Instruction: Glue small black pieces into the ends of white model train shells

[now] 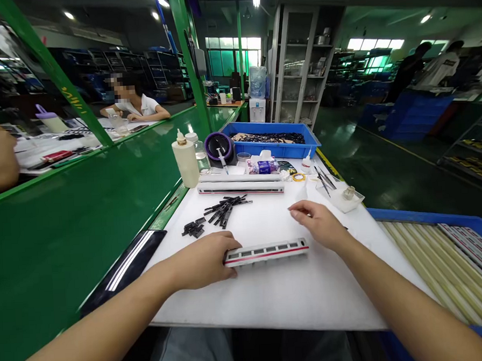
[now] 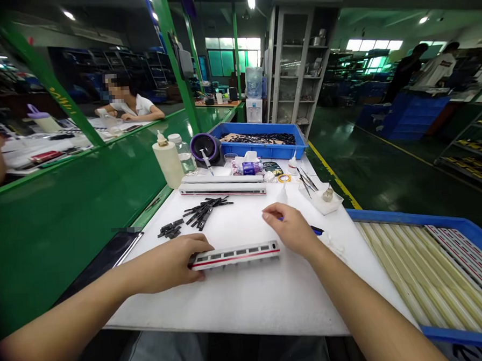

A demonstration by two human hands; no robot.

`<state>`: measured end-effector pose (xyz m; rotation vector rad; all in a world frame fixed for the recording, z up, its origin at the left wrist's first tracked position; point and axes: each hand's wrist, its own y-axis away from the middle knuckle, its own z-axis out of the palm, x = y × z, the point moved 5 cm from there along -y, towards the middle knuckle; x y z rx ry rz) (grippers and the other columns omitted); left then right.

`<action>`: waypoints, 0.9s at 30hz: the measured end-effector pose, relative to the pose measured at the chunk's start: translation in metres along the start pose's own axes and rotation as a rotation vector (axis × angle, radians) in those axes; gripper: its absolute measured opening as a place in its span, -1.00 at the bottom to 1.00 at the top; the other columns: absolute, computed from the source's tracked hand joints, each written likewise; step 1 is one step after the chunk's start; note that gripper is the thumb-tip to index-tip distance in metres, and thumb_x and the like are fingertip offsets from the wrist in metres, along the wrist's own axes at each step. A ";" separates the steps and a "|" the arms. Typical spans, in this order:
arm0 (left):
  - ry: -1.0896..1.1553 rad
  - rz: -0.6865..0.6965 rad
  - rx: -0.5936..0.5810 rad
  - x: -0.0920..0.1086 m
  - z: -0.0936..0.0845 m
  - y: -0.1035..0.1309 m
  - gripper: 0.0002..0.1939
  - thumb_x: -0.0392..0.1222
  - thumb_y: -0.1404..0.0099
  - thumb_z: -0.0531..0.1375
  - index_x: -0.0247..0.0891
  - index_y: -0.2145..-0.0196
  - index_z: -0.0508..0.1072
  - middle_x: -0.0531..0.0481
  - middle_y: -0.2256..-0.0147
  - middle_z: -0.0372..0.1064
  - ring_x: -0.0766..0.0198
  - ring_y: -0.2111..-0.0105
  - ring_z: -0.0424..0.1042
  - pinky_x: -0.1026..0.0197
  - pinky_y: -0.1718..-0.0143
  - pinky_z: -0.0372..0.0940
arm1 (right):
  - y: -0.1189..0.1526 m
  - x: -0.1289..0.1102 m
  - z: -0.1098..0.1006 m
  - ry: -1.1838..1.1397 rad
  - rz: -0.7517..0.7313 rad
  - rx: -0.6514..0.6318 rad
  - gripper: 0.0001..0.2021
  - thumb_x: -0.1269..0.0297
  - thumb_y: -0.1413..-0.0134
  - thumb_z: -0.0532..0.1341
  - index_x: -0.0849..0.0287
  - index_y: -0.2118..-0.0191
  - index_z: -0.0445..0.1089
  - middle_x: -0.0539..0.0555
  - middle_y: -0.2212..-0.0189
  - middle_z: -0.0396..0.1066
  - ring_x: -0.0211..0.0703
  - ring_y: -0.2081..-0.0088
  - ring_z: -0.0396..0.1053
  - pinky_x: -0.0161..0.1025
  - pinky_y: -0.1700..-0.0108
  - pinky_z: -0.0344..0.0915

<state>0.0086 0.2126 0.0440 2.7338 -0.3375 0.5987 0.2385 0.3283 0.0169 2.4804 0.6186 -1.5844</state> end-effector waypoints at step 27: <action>0.076 -0.100 0.246 0.030 -0.034 -0.078 -0.74 0.04 -0.18 0.17 -0.17 0.30 0.47 0.03 0.46 0.42 0.25 0.49 0.32 0.23 0.47 0.19 | -0.013 -0.015 -0.004 -0.393 -0.106 0.072 -0.77 0.13 -0.07 0.27 0.19 0.24 0.48 0.01 0.42 0.45 -0.25 0.40 0.39 -0.25 0.29 0.37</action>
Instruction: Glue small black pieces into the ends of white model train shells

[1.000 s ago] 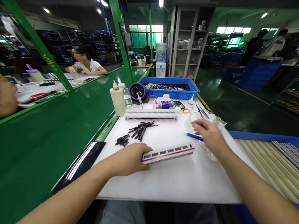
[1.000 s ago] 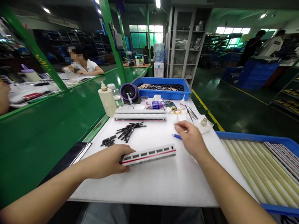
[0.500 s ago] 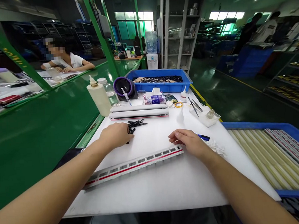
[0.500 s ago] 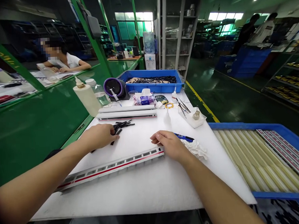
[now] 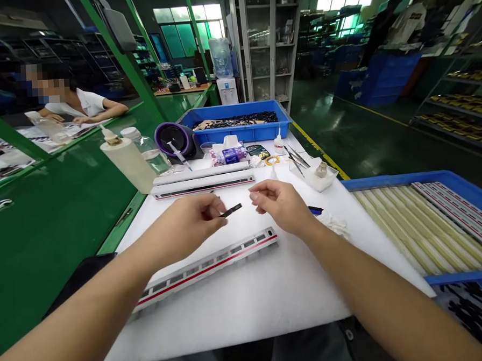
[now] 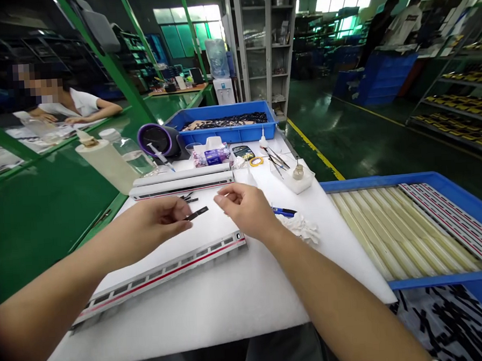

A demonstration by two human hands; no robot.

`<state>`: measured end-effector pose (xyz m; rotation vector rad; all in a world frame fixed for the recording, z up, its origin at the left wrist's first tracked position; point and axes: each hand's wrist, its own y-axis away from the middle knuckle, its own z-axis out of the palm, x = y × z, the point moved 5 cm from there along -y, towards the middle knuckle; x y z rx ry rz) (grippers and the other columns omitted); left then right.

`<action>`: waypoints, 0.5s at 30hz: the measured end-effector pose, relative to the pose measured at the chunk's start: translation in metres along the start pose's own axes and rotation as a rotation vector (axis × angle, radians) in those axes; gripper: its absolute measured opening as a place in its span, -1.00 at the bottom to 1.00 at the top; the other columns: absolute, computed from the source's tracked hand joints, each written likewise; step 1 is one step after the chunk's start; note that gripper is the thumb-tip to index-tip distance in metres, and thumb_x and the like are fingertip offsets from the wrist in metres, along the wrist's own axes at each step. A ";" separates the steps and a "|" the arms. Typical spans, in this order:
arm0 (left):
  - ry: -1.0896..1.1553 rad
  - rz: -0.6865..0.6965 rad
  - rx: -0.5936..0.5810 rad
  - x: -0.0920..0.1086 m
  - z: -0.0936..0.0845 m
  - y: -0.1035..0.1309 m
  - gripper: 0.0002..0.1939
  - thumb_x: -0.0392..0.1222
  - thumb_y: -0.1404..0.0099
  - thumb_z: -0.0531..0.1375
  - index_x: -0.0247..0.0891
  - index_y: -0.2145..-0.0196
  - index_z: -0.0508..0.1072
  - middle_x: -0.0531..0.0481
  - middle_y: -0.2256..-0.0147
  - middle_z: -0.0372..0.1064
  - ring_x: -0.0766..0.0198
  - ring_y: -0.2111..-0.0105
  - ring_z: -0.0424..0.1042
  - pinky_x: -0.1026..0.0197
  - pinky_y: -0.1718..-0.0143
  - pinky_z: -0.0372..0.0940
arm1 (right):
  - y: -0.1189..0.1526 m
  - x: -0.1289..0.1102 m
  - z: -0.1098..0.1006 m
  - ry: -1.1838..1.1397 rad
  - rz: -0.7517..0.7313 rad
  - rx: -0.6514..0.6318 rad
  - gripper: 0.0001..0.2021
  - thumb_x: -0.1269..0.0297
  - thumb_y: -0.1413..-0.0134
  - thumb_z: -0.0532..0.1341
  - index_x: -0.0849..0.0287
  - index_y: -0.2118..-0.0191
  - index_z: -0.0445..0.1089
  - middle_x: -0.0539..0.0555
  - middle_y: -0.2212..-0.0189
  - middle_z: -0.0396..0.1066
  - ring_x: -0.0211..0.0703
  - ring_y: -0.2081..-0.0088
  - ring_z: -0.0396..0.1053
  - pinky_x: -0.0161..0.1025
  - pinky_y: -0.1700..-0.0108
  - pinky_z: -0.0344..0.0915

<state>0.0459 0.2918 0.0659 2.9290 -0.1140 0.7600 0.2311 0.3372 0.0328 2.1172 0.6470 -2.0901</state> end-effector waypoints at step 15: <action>0.074 0.320 0.166 0.072 0.006 -0.006 -0.77 -0.05 -0.27 0.16 -0.18 0.29 0.57 0.03 0.33 0.51 0.23 0.33 0.42 0.24 0.31 0.25 | 0.002 0.018 -0.004 -0.874 0.383 -0.216 -0.83 0.30 0.20 0.36 0.20 0.50 0.35 -0.15 0.71 0.15 -0.44 0.66 0.07 -0.44 0.61 0.04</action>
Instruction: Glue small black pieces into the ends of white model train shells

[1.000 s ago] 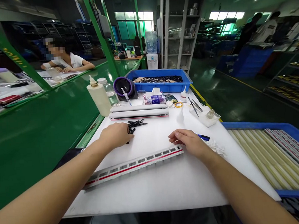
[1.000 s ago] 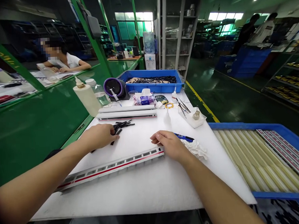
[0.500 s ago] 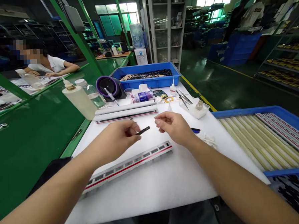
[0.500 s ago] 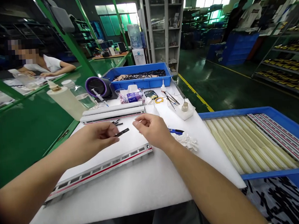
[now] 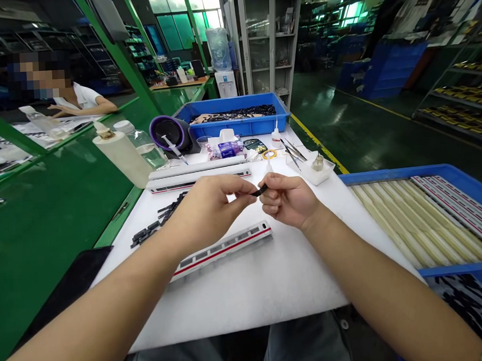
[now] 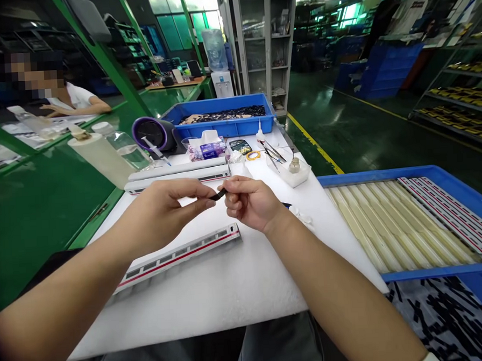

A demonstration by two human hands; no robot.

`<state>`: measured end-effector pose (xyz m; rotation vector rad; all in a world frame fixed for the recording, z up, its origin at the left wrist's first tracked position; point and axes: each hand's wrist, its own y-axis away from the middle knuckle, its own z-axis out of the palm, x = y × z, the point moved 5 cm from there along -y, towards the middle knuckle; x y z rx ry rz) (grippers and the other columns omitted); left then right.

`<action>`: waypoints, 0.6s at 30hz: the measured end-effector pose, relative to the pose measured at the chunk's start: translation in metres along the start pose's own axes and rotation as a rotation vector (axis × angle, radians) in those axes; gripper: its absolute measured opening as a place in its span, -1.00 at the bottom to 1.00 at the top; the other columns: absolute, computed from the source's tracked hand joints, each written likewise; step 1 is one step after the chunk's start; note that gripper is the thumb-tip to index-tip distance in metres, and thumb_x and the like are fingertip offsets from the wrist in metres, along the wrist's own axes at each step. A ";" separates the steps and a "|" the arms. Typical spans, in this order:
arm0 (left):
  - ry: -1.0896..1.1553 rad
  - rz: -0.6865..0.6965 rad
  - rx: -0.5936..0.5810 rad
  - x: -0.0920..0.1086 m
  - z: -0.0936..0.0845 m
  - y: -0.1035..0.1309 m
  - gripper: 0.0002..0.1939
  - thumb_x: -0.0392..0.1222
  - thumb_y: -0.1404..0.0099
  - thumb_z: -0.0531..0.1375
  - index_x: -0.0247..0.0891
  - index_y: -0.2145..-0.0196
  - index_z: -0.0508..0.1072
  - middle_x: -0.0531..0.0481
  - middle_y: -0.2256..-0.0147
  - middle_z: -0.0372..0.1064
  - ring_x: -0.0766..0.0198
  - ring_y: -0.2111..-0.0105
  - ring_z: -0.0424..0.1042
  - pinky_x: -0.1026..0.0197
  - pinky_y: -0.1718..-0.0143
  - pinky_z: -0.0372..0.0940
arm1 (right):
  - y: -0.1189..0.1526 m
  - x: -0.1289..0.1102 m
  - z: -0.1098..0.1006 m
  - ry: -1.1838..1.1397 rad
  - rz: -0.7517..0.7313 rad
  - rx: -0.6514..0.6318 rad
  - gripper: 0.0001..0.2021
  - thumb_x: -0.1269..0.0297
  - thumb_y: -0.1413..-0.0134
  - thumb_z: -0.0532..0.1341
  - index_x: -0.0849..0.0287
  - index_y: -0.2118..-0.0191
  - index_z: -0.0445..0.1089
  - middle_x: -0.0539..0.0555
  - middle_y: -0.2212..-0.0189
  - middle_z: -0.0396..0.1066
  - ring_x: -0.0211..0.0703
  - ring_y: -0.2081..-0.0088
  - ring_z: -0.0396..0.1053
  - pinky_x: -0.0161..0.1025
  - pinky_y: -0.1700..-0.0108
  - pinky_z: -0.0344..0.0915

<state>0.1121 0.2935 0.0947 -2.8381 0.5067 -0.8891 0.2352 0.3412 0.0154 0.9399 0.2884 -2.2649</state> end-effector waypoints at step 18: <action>0.736 -0.344 -0.188 -0.036 0.032 0.014 -0.77 -0.02 -0.11 0.28 -0.23 0.38 0.52 -0.04 0.41 0.44 0.22 0.37 0.40 0.17 0.30 0.28 | 0.007 0.002 0.016 0.363 -0.297 0.101 -0.78 0.15 0.03 0.26 0.11 0.50 0.24 -0.21 0.74 -0.05 -0.40 0.68 -0.15 -0.35 0.61 -0.13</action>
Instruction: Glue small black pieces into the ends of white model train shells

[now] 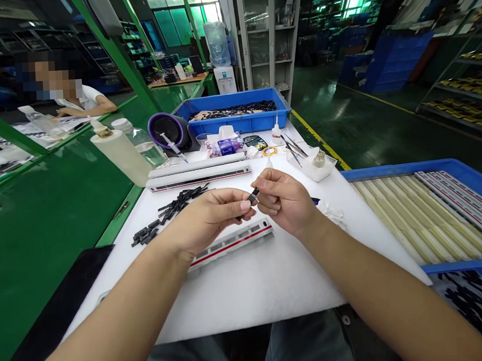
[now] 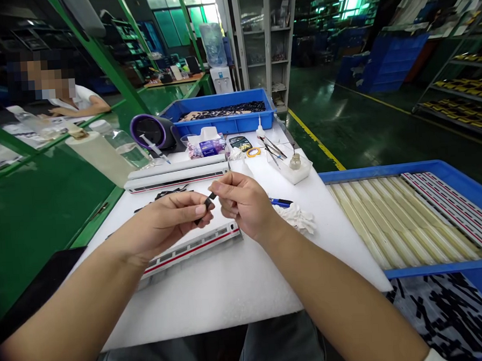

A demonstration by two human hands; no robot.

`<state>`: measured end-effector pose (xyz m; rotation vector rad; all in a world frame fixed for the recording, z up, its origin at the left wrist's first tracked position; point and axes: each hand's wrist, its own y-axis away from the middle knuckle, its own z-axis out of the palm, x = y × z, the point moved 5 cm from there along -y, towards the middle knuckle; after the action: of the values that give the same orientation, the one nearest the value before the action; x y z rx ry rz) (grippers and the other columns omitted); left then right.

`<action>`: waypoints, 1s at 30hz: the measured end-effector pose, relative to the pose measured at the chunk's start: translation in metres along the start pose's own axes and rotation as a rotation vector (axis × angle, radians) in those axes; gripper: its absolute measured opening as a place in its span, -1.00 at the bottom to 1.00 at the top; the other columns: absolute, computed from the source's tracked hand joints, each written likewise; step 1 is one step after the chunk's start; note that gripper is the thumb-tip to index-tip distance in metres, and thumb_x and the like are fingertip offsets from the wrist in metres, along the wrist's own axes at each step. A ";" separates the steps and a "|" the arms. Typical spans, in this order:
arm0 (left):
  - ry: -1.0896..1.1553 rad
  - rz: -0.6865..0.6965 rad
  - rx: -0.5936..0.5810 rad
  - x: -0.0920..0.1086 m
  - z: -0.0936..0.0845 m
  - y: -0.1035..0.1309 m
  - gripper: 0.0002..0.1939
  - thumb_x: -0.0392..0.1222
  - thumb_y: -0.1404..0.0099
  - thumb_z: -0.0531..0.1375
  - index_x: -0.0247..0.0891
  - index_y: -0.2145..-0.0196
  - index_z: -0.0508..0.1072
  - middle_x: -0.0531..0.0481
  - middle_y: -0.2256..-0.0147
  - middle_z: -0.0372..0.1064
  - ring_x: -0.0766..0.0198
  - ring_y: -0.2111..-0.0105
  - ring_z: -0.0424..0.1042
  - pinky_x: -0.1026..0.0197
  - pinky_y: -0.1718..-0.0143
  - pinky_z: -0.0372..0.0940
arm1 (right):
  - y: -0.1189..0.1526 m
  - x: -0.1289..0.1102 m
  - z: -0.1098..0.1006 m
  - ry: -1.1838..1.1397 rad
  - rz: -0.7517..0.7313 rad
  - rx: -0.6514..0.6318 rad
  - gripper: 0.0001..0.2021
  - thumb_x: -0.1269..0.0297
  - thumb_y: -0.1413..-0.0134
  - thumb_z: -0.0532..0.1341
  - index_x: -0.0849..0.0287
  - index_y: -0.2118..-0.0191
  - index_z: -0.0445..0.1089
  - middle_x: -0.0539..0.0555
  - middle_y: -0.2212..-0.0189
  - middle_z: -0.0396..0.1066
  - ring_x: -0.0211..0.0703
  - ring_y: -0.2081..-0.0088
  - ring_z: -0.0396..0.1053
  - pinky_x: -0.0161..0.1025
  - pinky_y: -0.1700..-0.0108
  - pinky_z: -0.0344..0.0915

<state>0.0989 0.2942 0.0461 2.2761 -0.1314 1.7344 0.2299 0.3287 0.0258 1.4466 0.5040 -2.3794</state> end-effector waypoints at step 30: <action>-0.672 0.488 0.175 0.034 -0.001 0.023 -0.84 -0.19 -0.32 0.13 -0.18 0.29 0.53 0.06 0.33 0.49 0.32 0.31 0.41 0.28 0.25 0.24 | 0.002 0.016 0.005 -0.239 0.445 -0.134 -0.83 0.31 0.28 0.35 0.25 0.55 0.36 -0.11 0.73 0.17 -0.49 0.70 -0.06 -0.47 0.67 -0.15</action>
<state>0.1023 0.2760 0.0829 3.0631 -0.7434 1.0953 0.2200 0.3234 0.0127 1.0639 0.2432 -2.0777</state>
